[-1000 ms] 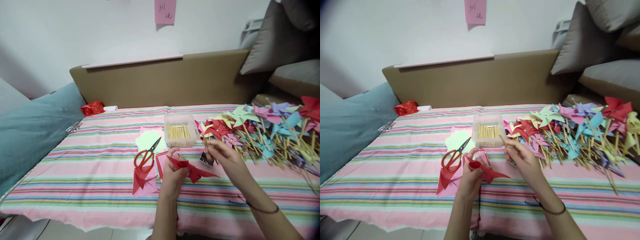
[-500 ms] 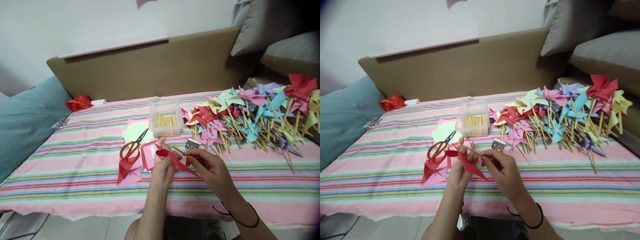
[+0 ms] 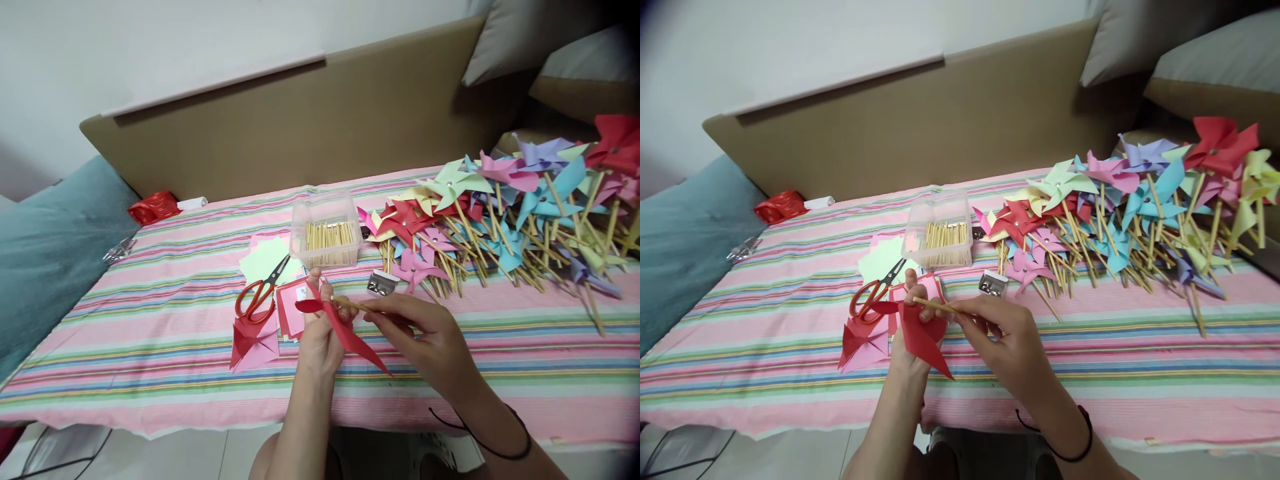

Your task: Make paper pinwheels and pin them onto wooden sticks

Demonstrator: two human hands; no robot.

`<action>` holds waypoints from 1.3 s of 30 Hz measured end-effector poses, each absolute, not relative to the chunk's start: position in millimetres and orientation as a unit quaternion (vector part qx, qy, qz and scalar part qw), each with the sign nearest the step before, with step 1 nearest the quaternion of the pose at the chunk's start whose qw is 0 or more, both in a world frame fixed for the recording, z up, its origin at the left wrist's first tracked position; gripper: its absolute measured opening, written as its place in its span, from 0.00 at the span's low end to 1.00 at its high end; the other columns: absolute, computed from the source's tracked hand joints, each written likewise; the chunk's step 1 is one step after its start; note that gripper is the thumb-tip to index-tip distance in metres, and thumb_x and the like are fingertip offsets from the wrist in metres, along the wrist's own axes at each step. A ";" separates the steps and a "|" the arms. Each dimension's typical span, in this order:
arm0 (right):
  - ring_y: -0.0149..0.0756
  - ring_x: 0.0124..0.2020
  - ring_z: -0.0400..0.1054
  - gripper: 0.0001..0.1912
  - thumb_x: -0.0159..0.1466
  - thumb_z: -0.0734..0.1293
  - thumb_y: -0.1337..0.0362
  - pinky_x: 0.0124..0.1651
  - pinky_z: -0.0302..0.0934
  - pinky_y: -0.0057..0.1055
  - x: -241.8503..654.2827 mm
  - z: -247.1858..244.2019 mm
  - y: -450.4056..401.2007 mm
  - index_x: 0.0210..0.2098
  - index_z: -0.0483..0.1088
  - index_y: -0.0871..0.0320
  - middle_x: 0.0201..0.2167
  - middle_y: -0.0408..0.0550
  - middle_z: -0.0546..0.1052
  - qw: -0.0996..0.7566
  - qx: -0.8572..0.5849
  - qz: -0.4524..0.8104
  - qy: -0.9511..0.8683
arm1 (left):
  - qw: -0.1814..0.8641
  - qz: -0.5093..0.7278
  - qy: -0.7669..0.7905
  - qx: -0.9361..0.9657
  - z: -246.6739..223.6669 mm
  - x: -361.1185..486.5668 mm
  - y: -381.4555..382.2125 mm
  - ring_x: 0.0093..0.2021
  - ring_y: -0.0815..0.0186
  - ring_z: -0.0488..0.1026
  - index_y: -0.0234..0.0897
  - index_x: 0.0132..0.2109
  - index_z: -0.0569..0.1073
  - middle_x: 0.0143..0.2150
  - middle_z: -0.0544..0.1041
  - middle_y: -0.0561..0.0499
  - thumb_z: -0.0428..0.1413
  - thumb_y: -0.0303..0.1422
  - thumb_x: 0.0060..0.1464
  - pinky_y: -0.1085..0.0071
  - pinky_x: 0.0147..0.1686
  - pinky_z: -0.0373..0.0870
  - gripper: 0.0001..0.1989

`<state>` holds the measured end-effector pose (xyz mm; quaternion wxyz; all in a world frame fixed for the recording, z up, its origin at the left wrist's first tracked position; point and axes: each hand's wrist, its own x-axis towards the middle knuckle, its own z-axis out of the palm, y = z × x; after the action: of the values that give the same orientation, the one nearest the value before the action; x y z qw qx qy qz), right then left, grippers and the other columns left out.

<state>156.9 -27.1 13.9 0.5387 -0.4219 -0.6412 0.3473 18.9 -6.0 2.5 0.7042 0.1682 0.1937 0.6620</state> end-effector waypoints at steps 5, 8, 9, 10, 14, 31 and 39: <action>0.31 0.28 0.72 0.11 0.62 0.67 0.71 0.26 0.64 0.25 157.3 13.2 -27.0 0.40 0.79 0.52 0.32 0.44 0.81 0.544 -0.418 0.327 -0.650 | 0.699 0.666 0.203 0.165 1.3 17.8 -4.6 0.22 0.79 0.68 0.52 0.57 0.67 0.29 0.72 0.65 0.72 0.27 0.35 0.80 0.29 0.68 0.41; 0.31 0.30 0.73 0.12 0.62 0.67 0.71 0.28 0.65 0.25 156.5 14.0 -26.5 0.42 0.79 0.50 0.33 0.43 0.81 0.545 -0.412 0.334 -0.649 | 0.694 0.664 0.223 0.167 3.2 18.6 -4.2 0.22 0.79 0.66 0.51 0.55 0.68 0.30 0.73 0.64 0.71 0.29 0.37 0.79 0.29 0.67 0.37; 0.31 0.31 0.73 0.13 0.62 0.67 0.72 0.29 0.66 0.25 156.2 14.4 -26.3 0.42 0.79 0.50 0.34 0.43 0.81 0.546 -0.410 0.335 -0.649 | 0.692 0.664 0.226 0.171 3.9 18.8 -4.2 0.22 0.79 0.66 0.50 0.55 0.68 0.30 0.73 0.63 0.71 0.29 0.38 0.79 0.28 0.67 0.36; 0.31 0.32 0.74 0.13 0.62 0.67 0.72 0.30 0.66 0.25 155.8 14.7 -26.1 0.42 0.79 0.50 0.34 0.43 0.81 0.547 -0.408 0.335 -0.650 | 0.690 0.665 0.226 0.175 4.5 18.9 -4.2 0.22 0.79 0.65 0.50 0.55 0.68 0.30 0.72 0.63 0.71 0.29 0.38 0.79 0.27 0.66 0.36; 0.30 0.29 0.72 0.14 0.62 0.67 0.73 0.28 0.64 0.24 154.2 15.2 -25.9 0.43 0.78 0.51 0.34 0.43 0.81 0.544 -0.405 0.333 -0.656 | 0.687 0.670 0.212 0.185 4.7 17.3 -3.1 0.22 0.78 0.66 0.50 0.55 0.68 0.29 0.72 0.63 0.71 0.28 0.37 0.79 0.28 0.67 0.37; 0.32 0.32 0.75 0.15 0.62 0.67 0.73 0.31 0.68 0.27 154.3 15.4 -26.0 0.44 0.78 0.49 0.35 0.43 0.82 0.559 -0.403 0.320 -0.651 | 0.685 0.673 0.207 0.185 4.0 18.5 -3.0 0.24 0.77 0.68 0.53 0.62 0.63 0.27 0.71 0.63 0.71 0.28 0.38 0.78 0.34 0.70 0.44; 0.37 0.35 0.76 0.13 0.63 0.68 0.70 0.32 0.69 0.30 155.7 13.8 -26.4 0.44 0.78 0.51 0.37 0.46 0.82 0.545 -0.422 0.304 -0.657 | 0.676 0.680 0.213 0.188 4.8 19.1 -1.4 0.24 0.77 0.67 0.53 0.59 0.65 0.28 0.70 0.63 0.70 0.28 0.39 0.78 0.32 0.69 0.41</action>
<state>155.7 -26.4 13.8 0.5453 -0.4218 -0.6574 0.3043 19.1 -1.4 4.8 0.6757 0.1879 0.2132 0.6802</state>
